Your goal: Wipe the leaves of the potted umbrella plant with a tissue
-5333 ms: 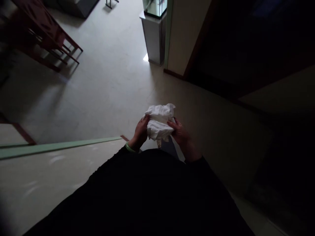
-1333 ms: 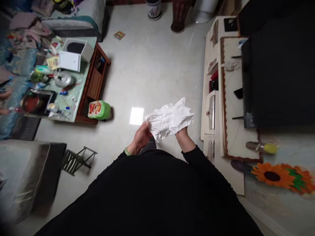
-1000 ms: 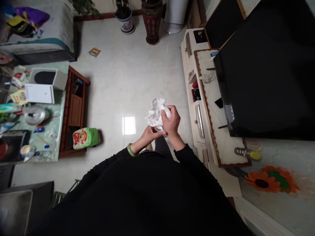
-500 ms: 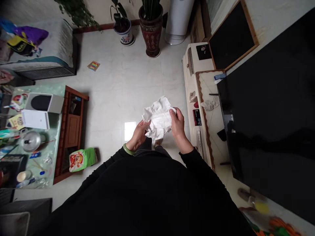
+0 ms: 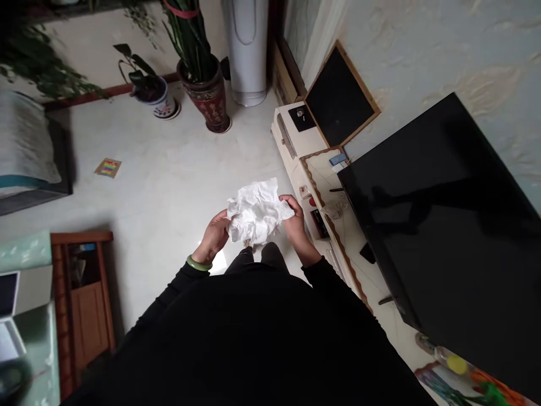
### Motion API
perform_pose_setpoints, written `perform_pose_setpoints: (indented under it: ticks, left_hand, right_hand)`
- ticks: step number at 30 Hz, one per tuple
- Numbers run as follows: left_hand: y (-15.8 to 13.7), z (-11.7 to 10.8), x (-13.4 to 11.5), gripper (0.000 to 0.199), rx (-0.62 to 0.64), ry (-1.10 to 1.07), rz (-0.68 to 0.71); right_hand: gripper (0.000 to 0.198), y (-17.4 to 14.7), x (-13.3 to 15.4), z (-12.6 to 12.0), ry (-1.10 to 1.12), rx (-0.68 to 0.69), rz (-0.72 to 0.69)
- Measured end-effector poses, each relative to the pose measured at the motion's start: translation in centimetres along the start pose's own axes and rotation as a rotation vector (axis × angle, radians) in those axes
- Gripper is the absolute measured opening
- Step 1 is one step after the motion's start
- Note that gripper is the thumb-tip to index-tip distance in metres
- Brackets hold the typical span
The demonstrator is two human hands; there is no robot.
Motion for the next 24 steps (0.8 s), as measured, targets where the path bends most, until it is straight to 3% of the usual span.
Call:
perform_pose_setpoints:
  ticks: [2, 6, 9, 12, 15, 20, 24]
  left_hand:
    - [3.0, 1.5, -4.1, 0.004, 0.073, 0.084, 0.059]
    - [7.8, 6.1, -10.7, 0.026, 0.257, 0.332, 0.271]
    - [11.9, 9.5, -13.4, 0.032, 0.310, 0.451, 0.293]
    - [16.7, 12.7, -15.1, 0.027, 0.318, 0.501, 0.238]
    - [21.2, 16.4, -16.7, 0.032, 0.276, 0.531, 0.229]
    - [27.5, 21.7, -19.7, 0.046, 0.032, 0.515, 0.260]
    - [31.0, 24.7, -22.2, 0.029, -0.053, 0.472, 0.300]
  right_hand:
    - [0.025, 3.1, 0.5, -0.1, 0.003, -0.004, -0.070]
    - [0.038, 8.5, 1.2, -1.1, -0.049, -0.016, -0.180]
    - [0.034, 12.6, 1.6, -2.5, -0.177, -0.071, -0.278]
    - [0.031, 17.3, 0.6, -3.7, -0.180, -0.101, -0.266]
    - [0.031, 22.6, -1.6, -4.3, -0.119, -0.117, -0.196]
    - [0.028, 31.0, -5.0, -4.6, -0.176, -0.227, -0.066]
    - [0.019, 35.6, -5.7, -5.6, -0.264, -0.241, -0.001]
Point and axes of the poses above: each hand's wrist, its own y-axis towards the middle knuckle, its own z-axis out of the palm, x = y × z, the point moved 6 cm from there along y, towards the middle knuckle, and after that the axes turned 12 degrees about -z, right-handed, at the moved point
